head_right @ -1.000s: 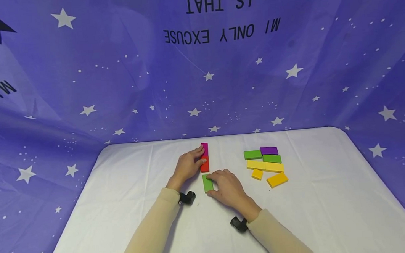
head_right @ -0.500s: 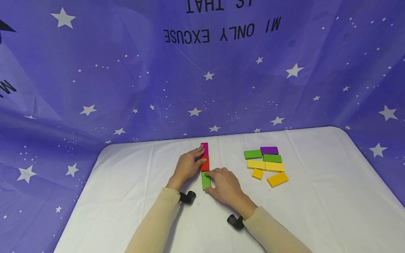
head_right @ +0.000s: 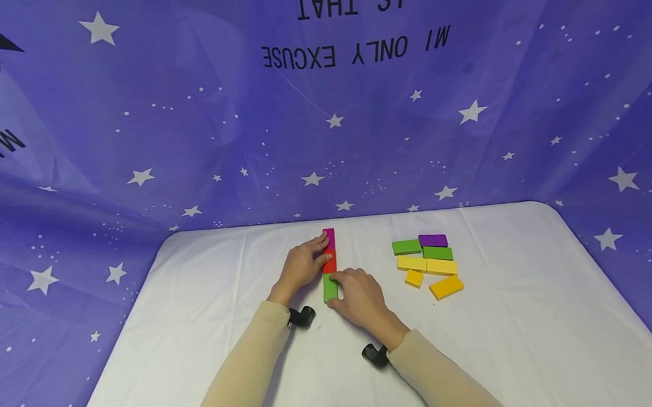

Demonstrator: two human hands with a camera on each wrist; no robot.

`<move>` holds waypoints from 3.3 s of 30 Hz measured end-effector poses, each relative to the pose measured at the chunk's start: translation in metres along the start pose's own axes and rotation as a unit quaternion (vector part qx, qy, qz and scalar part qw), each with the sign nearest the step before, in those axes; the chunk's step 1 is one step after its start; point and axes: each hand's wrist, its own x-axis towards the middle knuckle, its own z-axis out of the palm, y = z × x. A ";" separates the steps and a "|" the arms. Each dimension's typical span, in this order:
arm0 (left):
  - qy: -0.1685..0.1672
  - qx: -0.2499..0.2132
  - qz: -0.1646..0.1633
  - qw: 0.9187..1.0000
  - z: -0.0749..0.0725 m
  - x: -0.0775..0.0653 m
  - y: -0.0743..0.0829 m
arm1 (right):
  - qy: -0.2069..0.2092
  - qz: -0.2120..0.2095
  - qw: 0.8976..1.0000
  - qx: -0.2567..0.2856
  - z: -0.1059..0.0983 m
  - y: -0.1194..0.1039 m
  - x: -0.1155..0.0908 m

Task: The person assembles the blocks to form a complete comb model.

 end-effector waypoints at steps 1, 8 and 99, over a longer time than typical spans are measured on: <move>0.000 0.000 0.000 1.000 0.000 0.000 0.000 | 0.000 0.004 1.000 0.000 0.000 0.000 0.000; 0.002 -0.002 -0.004 1.000 0.001 0.001 0.000 | -0.002 0.019 1.000 0.010 0.001 0.002 0.000; 0.003 0.014 0.018 1.000 -0.002 0.000 -0.001 | 0.025 0.067 0.997 -0.023 -0.071 0.107 -0.057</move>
